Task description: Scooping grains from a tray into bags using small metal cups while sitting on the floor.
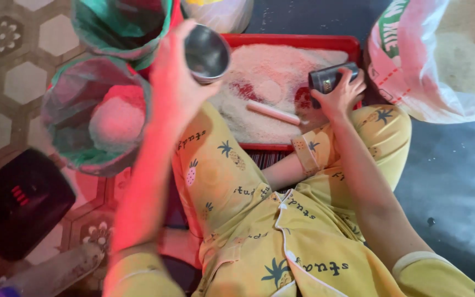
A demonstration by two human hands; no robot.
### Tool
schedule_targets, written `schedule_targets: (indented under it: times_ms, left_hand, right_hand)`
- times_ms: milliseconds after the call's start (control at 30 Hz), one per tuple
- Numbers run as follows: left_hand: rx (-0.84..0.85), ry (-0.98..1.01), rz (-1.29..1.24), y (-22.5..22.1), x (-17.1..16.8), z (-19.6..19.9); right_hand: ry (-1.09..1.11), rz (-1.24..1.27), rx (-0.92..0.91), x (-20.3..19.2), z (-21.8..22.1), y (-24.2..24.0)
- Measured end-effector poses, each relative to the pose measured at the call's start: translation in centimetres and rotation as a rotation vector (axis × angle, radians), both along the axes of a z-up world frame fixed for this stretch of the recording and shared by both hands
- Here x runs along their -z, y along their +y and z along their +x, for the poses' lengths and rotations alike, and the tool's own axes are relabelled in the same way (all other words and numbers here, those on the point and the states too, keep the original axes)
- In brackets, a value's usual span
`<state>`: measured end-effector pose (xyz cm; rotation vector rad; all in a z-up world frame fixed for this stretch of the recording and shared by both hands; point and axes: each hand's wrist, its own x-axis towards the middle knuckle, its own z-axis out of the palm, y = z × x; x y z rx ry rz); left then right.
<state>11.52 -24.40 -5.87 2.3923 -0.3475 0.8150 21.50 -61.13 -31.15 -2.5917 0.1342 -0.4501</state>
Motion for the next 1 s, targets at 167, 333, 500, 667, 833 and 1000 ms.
schedule_targets:
  times_ms: [167, 333, 500, 667, 833, 1000]
  left_hand:
    - [0.036, 0.313, -0.322, -9.3, 11.8, 3.0]
    - [0.069, 0.760, -0.182, -15.2, 21.0, 2.7]
    - [0.089, 0.909, -0.153, -16.1, 22.6, 2.9]
    - [0.059, 0.909, -0.087, -17.0, 29.4, 6.8]
    - [-0.004, 0.866, -0.095, -15.0, 29.9, 10.1]
    - [-0.222, 0.796, -0.197, -11.7, 30.3, 12.6]
  right_hand:
    - [0.047, 0.003, 0.050, 1.6, 0.3, -0.4]
    - [0.112, -0.030, 0.100, 2.4, 0.6, -0.7]
    - [0.115, -0.002, 0.078, 1.5, 0.6, -0.1]
    - [0.101, 0.001, 0.089, 2.4, 0.9, -0.2]
    - [0.115, 0.048, 0.097, 1.4, 0.6, -0.1]
    - [0.163, 0.037, 0.106, 0.9, 0.4, 0.1]
